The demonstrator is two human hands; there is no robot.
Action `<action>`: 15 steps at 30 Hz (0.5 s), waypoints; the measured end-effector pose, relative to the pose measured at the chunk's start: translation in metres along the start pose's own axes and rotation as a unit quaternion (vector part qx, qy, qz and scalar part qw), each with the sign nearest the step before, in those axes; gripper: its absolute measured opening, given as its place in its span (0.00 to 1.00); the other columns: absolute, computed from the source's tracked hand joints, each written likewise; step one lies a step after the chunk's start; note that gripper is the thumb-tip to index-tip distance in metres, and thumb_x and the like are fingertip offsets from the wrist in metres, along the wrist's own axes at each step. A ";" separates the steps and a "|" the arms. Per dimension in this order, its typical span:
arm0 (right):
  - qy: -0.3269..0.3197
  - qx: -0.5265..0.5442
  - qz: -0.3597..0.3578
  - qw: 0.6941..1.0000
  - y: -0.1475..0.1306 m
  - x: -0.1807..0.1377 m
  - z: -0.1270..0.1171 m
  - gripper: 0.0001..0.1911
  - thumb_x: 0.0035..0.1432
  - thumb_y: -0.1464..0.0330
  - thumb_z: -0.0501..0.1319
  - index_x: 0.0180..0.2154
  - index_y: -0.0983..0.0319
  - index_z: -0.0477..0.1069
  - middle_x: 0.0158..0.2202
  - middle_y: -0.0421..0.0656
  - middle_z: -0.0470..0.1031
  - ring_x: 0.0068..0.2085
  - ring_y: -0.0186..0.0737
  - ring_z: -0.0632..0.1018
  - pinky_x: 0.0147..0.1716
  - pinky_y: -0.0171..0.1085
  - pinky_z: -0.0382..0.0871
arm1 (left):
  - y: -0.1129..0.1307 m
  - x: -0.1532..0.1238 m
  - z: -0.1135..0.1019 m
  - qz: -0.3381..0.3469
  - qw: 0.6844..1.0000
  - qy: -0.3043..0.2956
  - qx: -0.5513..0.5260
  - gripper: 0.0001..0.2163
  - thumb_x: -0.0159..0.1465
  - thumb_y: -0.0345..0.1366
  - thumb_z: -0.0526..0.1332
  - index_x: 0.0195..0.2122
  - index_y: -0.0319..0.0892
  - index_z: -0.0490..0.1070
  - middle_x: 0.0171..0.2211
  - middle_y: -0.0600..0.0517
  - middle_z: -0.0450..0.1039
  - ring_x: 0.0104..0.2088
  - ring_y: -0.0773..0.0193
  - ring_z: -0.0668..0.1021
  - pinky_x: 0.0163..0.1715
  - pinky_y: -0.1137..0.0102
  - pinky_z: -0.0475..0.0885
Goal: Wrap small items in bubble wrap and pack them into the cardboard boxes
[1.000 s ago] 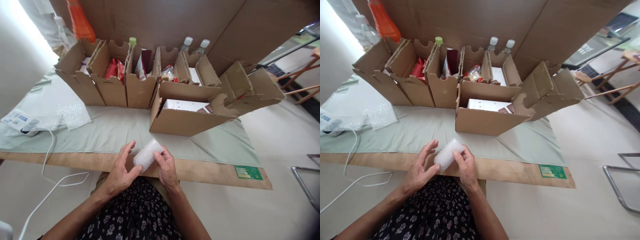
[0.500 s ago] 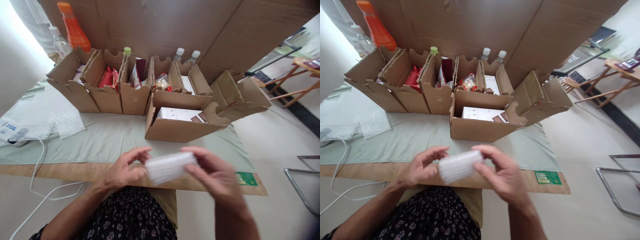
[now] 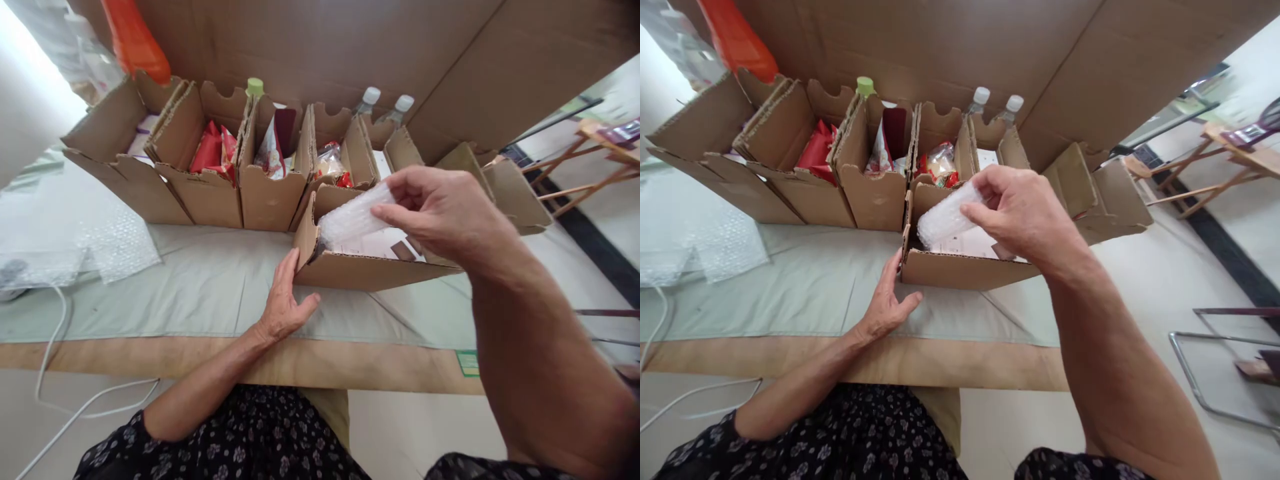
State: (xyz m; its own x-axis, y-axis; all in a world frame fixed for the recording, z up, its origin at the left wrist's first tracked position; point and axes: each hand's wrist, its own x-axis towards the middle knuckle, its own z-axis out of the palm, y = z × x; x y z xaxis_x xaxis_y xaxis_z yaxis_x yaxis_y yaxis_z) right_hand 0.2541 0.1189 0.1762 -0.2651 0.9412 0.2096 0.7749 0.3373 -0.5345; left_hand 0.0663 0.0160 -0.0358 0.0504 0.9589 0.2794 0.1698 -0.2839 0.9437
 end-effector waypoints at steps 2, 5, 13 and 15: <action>-0.015 -0.056 -0.024 0.998 -0.012 0.005 0.001 0.05 0.52 0.70 0.71 0.33 0.62 0.77 0.24 0.37 0.72 0.28 0.34 0.71 0.35 0.39 0.67 | 0.000 -0.001 -0.001 0.004 1.000 0.001 0.010 0.40 0.61 0.38 0.65 0.73 0.47 0.49 0.72 0.39 0.56 0.72 0.43 0.61 0.70 0.43 0.57; -0.042 -0.086 -0.050 0.994 -0.031 0.009 0.018 0.07 0.54 0.68 0.69 0.37 0.60 0.78 0.28 0.37 0.74 0.32 0.38 0.75 0.38 0.40 0.69 | 0.000 0.001 -0.001 0.008 1.000 0.000 0.008 0.41 0.60 0.36 0.65 0.73 0.49 0.49 0.72 0.39 0.56 0.72 0.43 0.60 0.70 0.42 0.55; -0.160 -0.106 -0.019 0.981 -0.035 0.013 0.040 0.05 0.57 0.65 0.66 0.35 0.59 0.78 0.27 0.37 0.77 0.28 0.35 0.75 0.30 0.36 0.64 | -0.002 0.000 0.000 0.023 1.000 0.007 0.011 0.41 0.59 0.35 0.64 0.74 0.48 0.49 0.71 0.40 0.57 0.71 0.43 0.62 0.70 0.42 0.57; -0.155 -0.163 -0.025 0.974 -0.036 0.016 0.041 0.05 0.56 0.64 0.67 0.34 0.58 0.79 0.27 0.39 0.78 0.30 0.38 0.76 0.31 0.37 0.64 | -0.002 0.000 0.000 0.022 1.000 0.009 0.009 0.41 0.59 0.34 0.64 0.73 0.48 0.49 0.71 0.40 0.57 0.71 0.43 0.62 0.70 0.43 0.57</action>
State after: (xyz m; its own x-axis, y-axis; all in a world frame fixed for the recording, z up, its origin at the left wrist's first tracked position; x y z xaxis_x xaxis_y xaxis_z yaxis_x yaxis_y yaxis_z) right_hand 0.1984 0.1223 0.1654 -0.4279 0.9021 -0.0563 0.8847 0.4053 -0.2302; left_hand 0.0661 0.0168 -0.0376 0.0414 0.9452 0.3239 0.1856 -0.3258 0.9271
